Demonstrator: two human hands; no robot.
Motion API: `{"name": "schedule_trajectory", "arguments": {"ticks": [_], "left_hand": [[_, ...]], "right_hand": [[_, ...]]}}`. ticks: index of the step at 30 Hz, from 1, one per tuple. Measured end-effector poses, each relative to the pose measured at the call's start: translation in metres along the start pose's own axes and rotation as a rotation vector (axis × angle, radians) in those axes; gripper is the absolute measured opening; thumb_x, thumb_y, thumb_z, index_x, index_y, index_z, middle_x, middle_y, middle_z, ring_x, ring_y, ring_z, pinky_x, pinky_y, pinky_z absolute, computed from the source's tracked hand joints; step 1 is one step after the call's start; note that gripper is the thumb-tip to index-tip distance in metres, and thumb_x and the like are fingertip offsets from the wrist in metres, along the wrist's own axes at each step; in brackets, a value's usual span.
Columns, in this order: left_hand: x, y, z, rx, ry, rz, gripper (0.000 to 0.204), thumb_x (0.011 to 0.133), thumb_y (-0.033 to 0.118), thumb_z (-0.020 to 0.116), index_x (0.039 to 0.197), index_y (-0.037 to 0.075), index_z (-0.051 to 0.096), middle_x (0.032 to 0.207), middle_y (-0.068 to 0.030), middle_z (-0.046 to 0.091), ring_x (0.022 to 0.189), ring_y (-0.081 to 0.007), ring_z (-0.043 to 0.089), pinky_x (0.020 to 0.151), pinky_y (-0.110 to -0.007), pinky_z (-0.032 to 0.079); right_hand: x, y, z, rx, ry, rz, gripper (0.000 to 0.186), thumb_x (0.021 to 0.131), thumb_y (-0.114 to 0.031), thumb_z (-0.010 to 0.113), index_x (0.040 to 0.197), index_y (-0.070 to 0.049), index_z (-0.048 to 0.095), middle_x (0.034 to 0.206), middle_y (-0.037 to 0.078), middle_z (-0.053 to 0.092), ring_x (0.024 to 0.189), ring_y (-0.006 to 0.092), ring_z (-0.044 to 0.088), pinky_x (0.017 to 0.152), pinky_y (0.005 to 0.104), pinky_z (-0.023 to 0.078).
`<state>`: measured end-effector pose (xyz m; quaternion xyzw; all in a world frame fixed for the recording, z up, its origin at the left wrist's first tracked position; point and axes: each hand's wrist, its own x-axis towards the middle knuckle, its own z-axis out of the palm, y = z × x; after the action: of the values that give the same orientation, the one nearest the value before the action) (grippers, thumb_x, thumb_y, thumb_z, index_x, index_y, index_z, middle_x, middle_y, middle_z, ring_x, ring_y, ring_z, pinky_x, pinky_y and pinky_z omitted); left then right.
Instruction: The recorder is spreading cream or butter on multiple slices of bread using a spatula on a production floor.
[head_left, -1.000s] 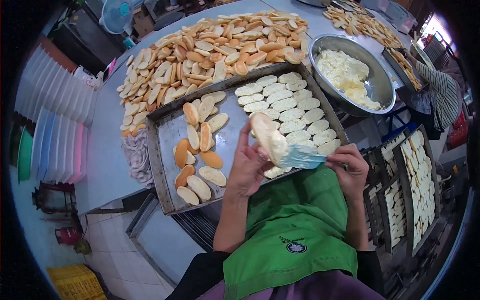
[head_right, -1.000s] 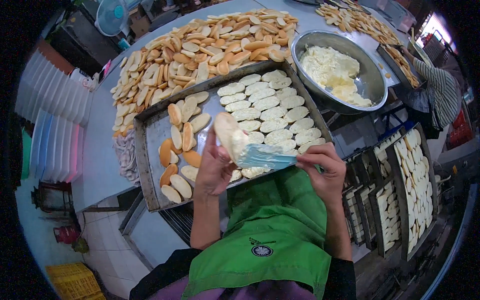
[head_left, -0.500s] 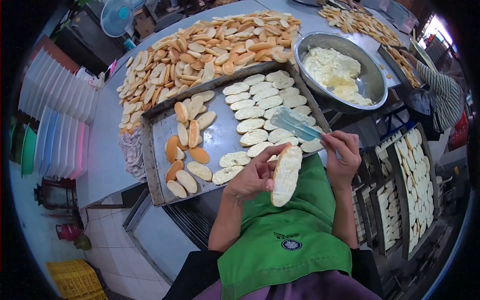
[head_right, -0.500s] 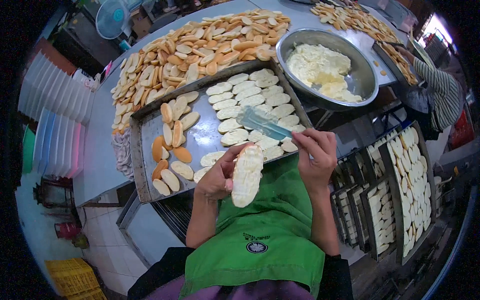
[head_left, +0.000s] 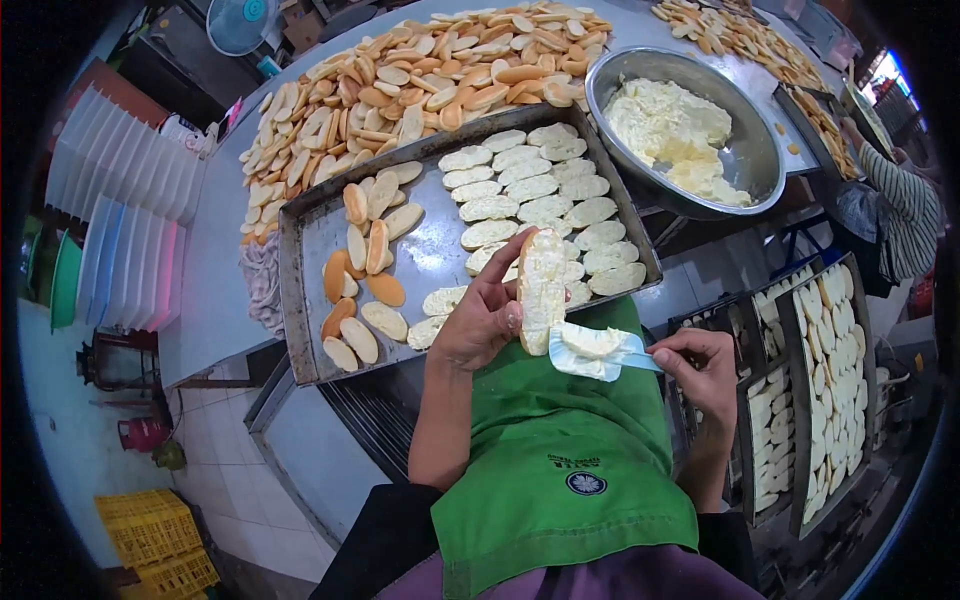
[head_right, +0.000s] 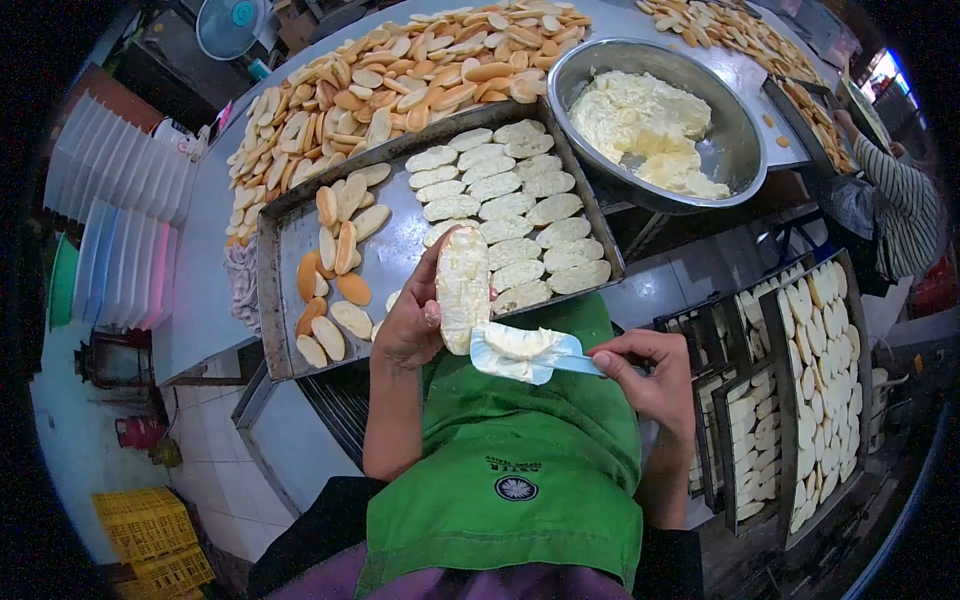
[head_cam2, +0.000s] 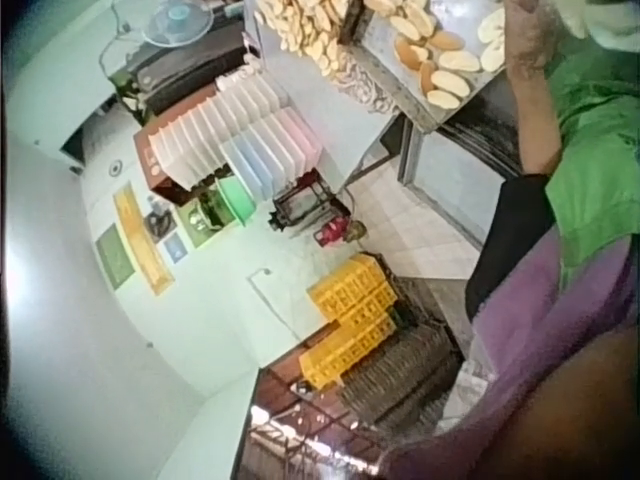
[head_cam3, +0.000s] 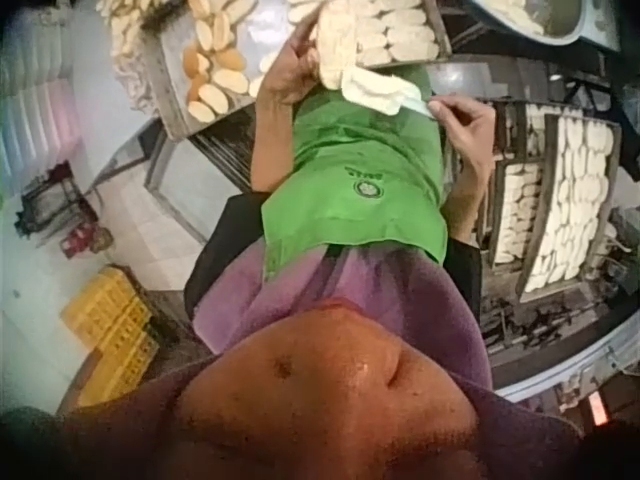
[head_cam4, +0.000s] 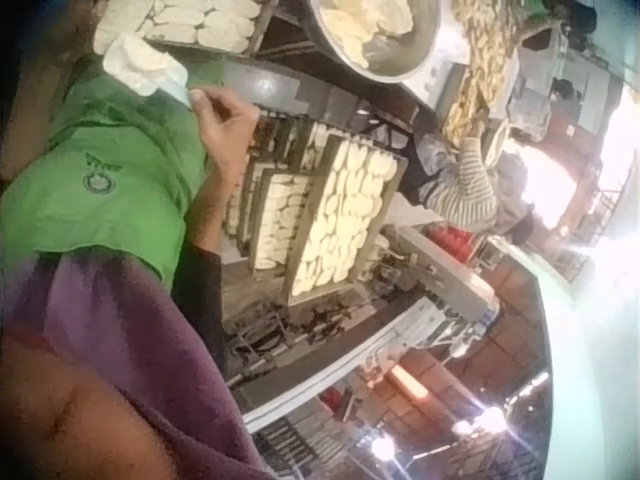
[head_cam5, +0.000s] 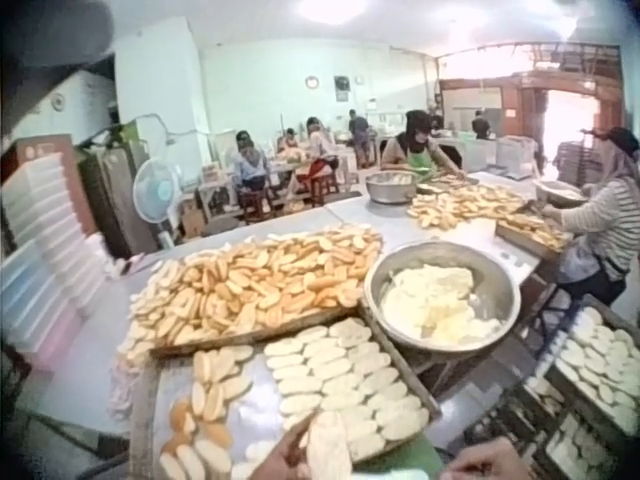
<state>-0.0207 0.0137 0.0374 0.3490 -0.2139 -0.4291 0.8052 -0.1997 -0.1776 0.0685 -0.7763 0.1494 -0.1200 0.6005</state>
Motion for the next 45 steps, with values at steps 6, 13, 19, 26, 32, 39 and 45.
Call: {"name": "schedule_trajectory", "arguments": {"ticks": [6,13,19,26,32,39,45], "left_hand": [[-0.002,0.006,-0.004,0.309,-0.016,-0.147,0.078,0.07,0.017,0.071,0.134,0.013,0.025,0.102,-0.0096,0.054,0.092,-0.015,0.052,0.082,-0.026,0.042],[-0.02,-0.018,-0.016,0.232,0.225,-0.329,0.075,0.078,0.009,0.061,0.136,0.022,0.016,0.105,-0.0082,0.047,0.09,-0.0134,0.049,0.075,-0.028,0.046],[-0.045,-0.002,-0.051,0.115,0.515,0.089,0.076,0.078,0.002,0.058,0.135,0.025,0.014,0.123,-0.0129,0.039,0.105,-0.022,0.047,0.082,-0.037,0.047],[-0.039,0.028,-0.143,0.447,0.762,0.116,0.066,0.075,-0.008,0.055,0.127,0.013,0.019,0.107,-0.0129,0.052,0.096,-0.0196,0.053,0.081,-0.031,0.047],[-0.033,0.023,-0.173,0.728,0.882,-0.189,0.06,0.068,-0.004,0.065,0.117,0.003,0.03,0.101,-0.0101,0.052,0.085,-0.0141,0.053,0.073,-0.025,0.047],[-0.044,0.03,-0.181,0.874,0.872,-0.172,0.063,0.067,-0.002,0.066,0.119,0.003,0.031,0.099,-0.01,0.053,0.082,-0.0148,0.055,0.069,-0.025,0.048],[-0.07,0.058,-0.171,0.426,0.928,-0.058,0.062,0.073,-0.002,0.061,0.125,0.007,0.029,0.101,-0.0104,0.053,0.084,-0.017,0.056,0.073,-0.03,0.051]], "right_hand": [[0.009,0.009,-0.008,-0.102,-0.026,0.006,0.006,0.07,-0.003,0.063,0.075,0.001,0.065,0.062,0.007,0.06,0.056,0.0093,0.054,0.051,0.0215,0.041],[0.022,0.033,0.005,-0.264,0.041,-0.286,0.007,0.069,0.001,0.063,0.076,0.003,0.064,0.058,0.004,0.053,0.05,0.0081,0.045,0.046,0.0203,0.033],[0.032,0.053,0.008,0.122,0.014,-0.036,0.009,0.073,-0.003,0.064,0.08,0.002,0.064,0.062,0.004,0.054,0.05,0.0068,0.045,0.045,0.0186,0.032],[0.035,0.07,-0.004,0.24,0.093,-0.034,0.011,0.077,-0.006,0.061,0.083,0.004,0.062,0.066,0.002,0.052,0.049,0.0046,0.042,0.044,0.0172,0.031],[0.034,0.088,-0.018,0.225,0.216,0.032,0.016,0.08,-0.011,0.059,0.085,0.004,0.061,0.067,0.001,0.051,0.048,0.0042,0.041,0.041,0.0177,0.032],[0.045,0.086,-0.01,0.275,0.164,0.066,0.016,0.08,-0.011,0.059,0.086,0.004,0.061,0.068,0.001,0.051,0.048,0.0047,0.041,0.041,0.0177,0.032],[0.057,0.086,-0.011,0.263,0.151,0.064,0.015,0.081,-0.01,0.059,0.086,0.004,0.061,0.071,0.002,0.053,0.05,0.0049,0.043,0.042,0.0174,0.033]]}}
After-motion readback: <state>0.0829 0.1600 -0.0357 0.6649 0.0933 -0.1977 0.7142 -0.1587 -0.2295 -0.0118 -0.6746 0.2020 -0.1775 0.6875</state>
